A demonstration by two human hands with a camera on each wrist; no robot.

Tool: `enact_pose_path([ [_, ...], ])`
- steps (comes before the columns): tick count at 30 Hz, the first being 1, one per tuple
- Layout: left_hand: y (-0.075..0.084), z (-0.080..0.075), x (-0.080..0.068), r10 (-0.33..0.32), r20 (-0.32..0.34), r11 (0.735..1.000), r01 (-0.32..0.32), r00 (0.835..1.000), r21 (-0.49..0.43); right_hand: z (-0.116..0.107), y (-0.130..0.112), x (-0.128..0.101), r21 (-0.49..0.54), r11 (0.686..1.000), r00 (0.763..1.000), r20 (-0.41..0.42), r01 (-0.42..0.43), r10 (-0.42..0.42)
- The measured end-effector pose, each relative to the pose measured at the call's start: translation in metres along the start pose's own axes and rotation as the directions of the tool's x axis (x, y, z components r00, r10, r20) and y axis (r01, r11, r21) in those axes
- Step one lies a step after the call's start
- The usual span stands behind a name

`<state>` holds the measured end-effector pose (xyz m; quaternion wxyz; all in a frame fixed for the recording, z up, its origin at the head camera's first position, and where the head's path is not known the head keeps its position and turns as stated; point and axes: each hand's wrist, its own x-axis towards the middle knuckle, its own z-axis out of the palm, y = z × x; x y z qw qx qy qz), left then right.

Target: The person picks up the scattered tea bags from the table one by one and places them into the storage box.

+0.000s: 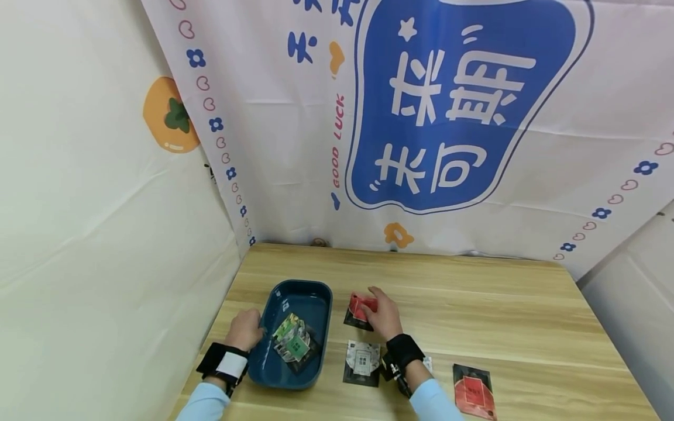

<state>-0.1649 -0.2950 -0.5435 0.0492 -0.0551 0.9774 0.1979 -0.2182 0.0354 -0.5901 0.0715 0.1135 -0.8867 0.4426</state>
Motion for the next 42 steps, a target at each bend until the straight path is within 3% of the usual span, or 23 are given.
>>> enact_pose_path([
  [7, 0.001, -0.002, -0.001, 0.012, -0.027, 1.000, -0.012, 1.000, 0.009, 0.009, 0.010, 0.009, -0.077, 0.997, 0.998, 0.046, -0.029, 0.033],
  [11, 0.000, -0.001, -0.003, 0.008, -0.033, 1.000, -0.008, 0.999, 0.004, 0.016, 0.018, 0.008, -0.160, 0.987, 0.999, 0.037, -0.001, 0.007],
  [15, -0.001, 0.001, -0.004, 0.006, -0.043, 1.000, -0.006, 0.999, 0.006, 0.024, 0.025, 0.005, -0.251, 0.968, 0.999, 0.022, -0.026, 0.032],
  [25, 0.000, 0.001, -0.004, 0.005, -0.047, 1.000, -0.005, 0.999, 0.009, 0.029, 0.019, 0.005, -0.324, 0.943, 0.997, -0.033, -0.079, 0.072],
  [37, 0.002, 0.001, -0.006, 0.008, -0.046, 1.000, -0.008, 0.999, 0.001, 0.028, 0.026, 0.008, -0.297, 0.948, 0.993, -0.031, -0.117, 0.113],
  [42, 0.001, 0.000, -0.005, 0.006, -0.034, 1.000, -0.007, 0.999, -0.002, 0.015, 0.028, 0.013, -0.180, 0.977, 0.994, -0.024, -0.111, 0.108],
])
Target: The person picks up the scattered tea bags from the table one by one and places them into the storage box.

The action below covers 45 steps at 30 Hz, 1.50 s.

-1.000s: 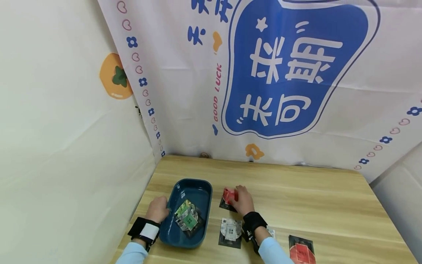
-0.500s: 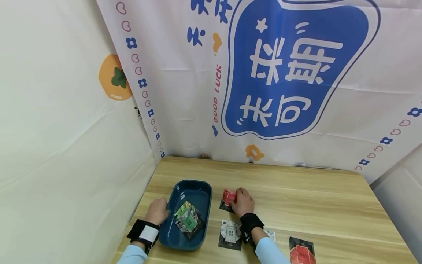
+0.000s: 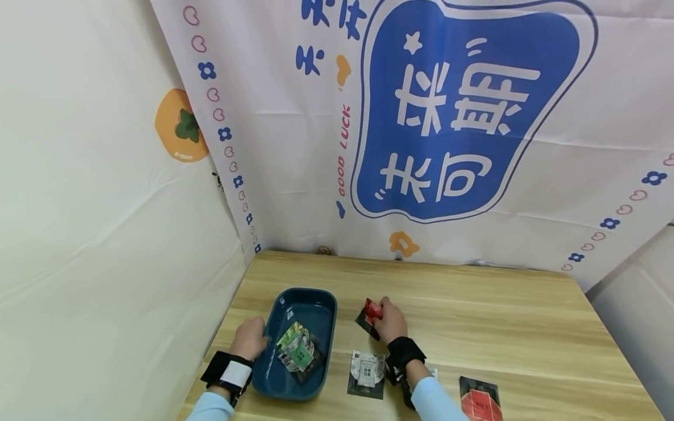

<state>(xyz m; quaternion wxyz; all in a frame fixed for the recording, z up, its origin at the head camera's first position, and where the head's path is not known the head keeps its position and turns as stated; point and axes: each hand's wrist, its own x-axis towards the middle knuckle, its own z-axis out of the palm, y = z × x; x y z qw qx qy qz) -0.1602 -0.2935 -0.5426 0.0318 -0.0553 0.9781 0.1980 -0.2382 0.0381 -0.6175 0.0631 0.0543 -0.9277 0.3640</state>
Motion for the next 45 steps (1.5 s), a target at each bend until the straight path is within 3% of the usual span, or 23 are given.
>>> enact_pose_path([
  [8, -0.001, -0.002, 0.000, 0.015, 0.006, 1.000, -0.015, 1.000, -0.009, -0.019, 0.005, 0.001, 0.164, 0.986, 0.998, -0.069, 0.023, -0.012],
  [15, 0.001, -0.003, -0.001, -0.002, 0.019, 1.000, 0.002, 1.000, -0.024, -0.031, 0.002, -0.003, 0.312, 0.940, 0.989, -0.009, -0.138, 0.148],
  [19, 0.001, -0.003, 0.000, -0.015, 0.027, 1.000, 0.016, 1.000, -0.022, -0.033, 0.000, -0.006, 0.361, 0.918, 0.985, 0.019, -0.166, 0.171],
  [37, 0.002, -0.002, 0.001, -0.016, 0.037, 1.000, 0.016, 0.999, -0.001, -0.033, -0.015, -0.020, 0.429, 0.899, 0.995, -0.001, -0.085, 0.095],
  [45, 0.001, -0.001, 0.001, -0.009, 0.027, 1.000, 0.009, 1.000, -0.009, -0.033, -0.021, -0.020, 0.449, 0.887, 0.994, 0.029, -0.107, 0.106],
])
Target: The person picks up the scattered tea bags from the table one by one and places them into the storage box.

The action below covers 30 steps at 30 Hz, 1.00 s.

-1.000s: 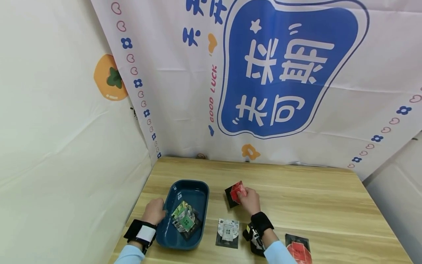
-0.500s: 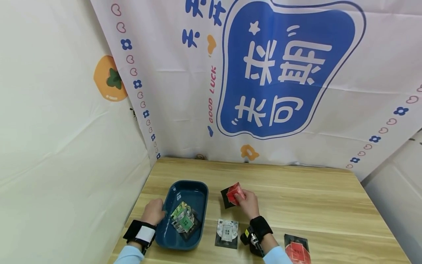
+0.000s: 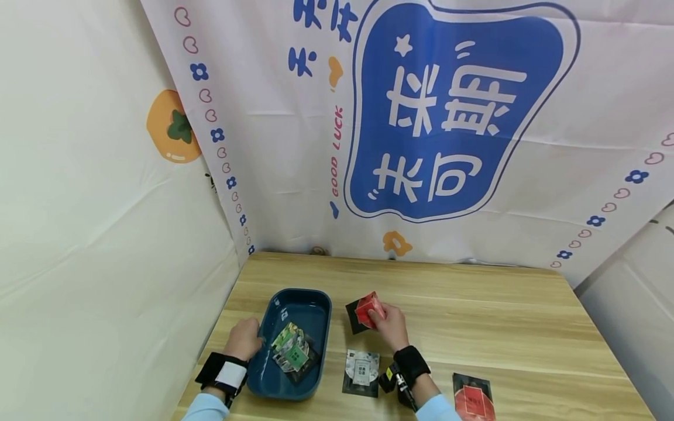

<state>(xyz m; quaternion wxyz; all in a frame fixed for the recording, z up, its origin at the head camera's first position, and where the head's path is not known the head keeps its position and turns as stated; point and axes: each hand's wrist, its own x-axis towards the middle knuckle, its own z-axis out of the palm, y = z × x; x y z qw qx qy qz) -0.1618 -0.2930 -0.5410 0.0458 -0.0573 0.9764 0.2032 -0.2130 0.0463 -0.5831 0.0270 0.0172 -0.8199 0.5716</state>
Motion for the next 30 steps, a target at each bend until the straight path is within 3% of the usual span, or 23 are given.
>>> enact_pose_path([
  [14, 0.000, 0.001, -0.001, 0.018, -0.009, 1.000, -0.017, 1.000, 0.007, 0.002, -0.005, 0.000, 0.026, 0.998, 0.998, 0.023, -0.055, 0.055],
  [30, -0.001, 0.001, -0.001, -0.007, 0.000, 1.000, 0.007, 1.000, -0.005, 0.004, -0.011, 0.000, 0.050, 0.995, 0.996, 0.036, -0.088, 0.087],
])
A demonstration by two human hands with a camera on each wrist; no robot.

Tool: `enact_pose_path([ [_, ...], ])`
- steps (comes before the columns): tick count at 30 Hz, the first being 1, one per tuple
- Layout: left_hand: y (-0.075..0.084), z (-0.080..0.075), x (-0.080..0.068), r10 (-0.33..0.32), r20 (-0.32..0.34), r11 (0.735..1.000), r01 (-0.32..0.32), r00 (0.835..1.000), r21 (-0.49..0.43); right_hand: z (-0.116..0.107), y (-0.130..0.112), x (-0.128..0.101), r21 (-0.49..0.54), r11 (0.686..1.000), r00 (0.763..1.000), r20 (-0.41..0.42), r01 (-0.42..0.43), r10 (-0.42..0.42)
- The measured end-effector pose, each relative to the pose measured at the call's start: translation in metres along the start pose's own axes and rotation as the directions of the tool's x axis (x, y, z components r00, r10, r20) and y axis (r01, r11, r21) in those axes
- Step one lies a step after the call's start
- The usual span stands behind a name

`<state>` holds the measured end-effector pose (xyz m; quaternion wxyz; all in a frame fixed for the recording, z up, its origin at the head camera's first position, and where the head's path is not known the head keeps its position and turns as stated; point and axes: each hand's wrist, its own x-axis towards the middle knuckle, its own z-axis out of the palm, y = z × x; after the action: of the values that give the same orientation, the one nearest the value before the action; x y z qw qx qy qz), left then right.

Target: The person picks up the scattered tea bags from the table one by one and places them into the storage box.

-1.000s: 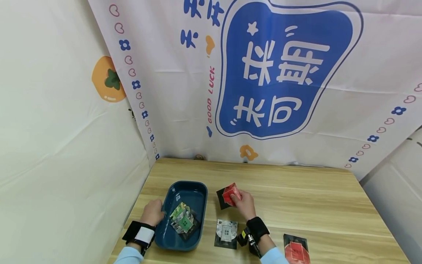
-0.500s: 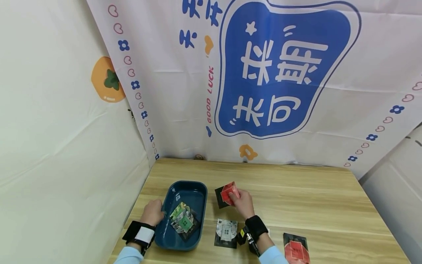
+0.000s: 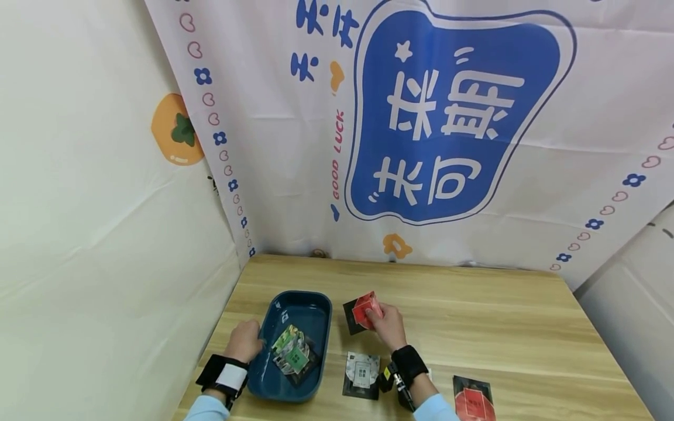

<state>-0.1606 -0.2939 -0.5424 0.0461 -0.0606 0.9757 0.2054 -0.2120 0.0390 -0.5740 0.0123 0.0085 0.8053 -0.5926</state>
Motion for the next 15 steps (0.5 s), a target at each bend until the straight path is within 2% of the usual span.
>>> enact_pose_path([
  [7, -0.0008, 0.0008, -0.0028, -0.012, -0.001, 1.000, 0.012, 1.000, -0.004, 0.0037, 0.0001, -0.0003, 0.017, 1.000, 1.000, 0.023, -0.012, 0.012],
  [15, -0.0017, 0.0009, -0.0016, 0.022, -0.030, 1.000, -0.022, 0.999, 0.006, 0.0054, -0.0019, 0.0006, 0.028, 1.000, 1.000, 0.024, 0.005, -0.006],
])
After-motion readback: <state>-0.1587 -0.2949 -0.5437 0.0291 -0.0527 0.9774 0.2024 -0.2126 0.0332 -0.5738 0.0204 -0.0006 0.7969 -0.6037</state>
